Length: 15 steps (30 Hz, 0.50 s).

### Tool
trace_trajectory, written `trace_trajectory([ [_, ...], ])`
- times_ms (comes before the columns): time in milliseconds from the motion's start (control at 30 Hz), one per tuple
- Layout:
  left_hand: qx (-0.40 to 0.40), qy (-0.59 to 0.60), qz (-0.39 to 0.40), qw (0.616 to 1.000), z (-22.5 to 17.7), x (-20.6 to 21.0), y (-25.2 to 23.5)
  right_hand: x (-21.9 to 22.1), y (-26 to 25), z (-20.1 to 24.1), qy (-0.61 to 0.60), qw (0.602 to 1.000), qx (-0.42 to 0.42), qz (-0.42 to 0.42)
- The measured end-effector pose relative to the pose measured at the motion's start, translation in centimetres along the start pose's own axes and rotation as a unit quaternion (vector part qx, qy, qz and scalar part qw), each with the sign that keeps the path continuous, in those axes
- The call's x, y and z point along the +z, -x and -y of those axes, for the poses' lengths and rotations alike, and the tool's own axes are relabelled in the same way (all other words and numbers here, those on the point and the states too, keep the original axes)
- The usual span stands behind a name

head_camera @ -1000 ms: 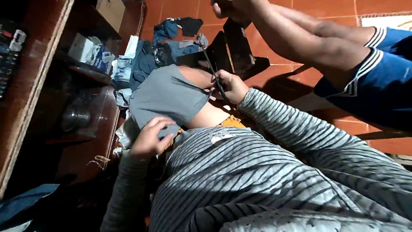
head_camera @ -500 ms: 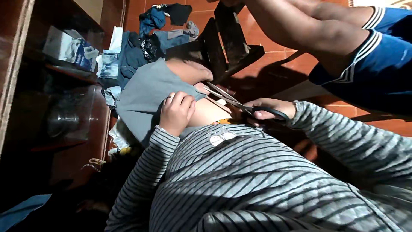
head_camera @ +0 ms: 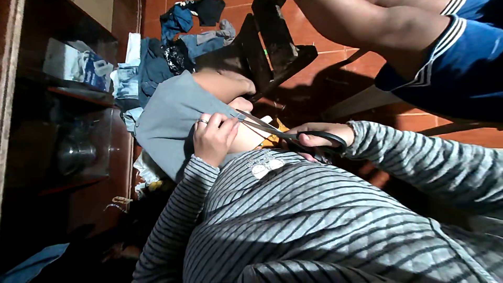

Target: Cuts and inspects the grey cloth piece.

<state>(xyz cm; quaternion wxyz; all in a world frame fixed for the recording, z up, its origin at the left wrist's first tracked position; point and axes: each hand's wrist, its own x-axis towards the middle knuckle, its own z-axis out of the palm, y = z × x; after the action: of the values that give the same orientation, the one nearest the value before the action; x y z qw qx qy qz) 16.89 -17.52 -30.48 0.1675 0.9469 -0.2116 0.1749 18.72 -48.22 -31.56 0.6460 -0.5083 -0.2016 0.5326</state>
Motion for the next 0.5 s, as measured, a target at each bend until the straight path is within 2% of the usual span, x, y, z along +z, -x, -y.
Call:
trace_trajectory([
  [133,0.042,0.023,-0.063,0.997,0.0,0.7,-0.2,0.1,-0.6,0.5,-0.013,1.000,0.014,-0.001],
  [233,0.057,0.037,-0.102,0.993,-0.1,1.2,-0.3,0.1,-1.3,1.1,-0.004,1.000,-0.013,-0.001],
  [500,0.061,0.074,-0.138,0.986,-0.1,1.9,-0.2,0.4,-2.9,1.3,-0.015,1.000,-0.025,0.003],
])
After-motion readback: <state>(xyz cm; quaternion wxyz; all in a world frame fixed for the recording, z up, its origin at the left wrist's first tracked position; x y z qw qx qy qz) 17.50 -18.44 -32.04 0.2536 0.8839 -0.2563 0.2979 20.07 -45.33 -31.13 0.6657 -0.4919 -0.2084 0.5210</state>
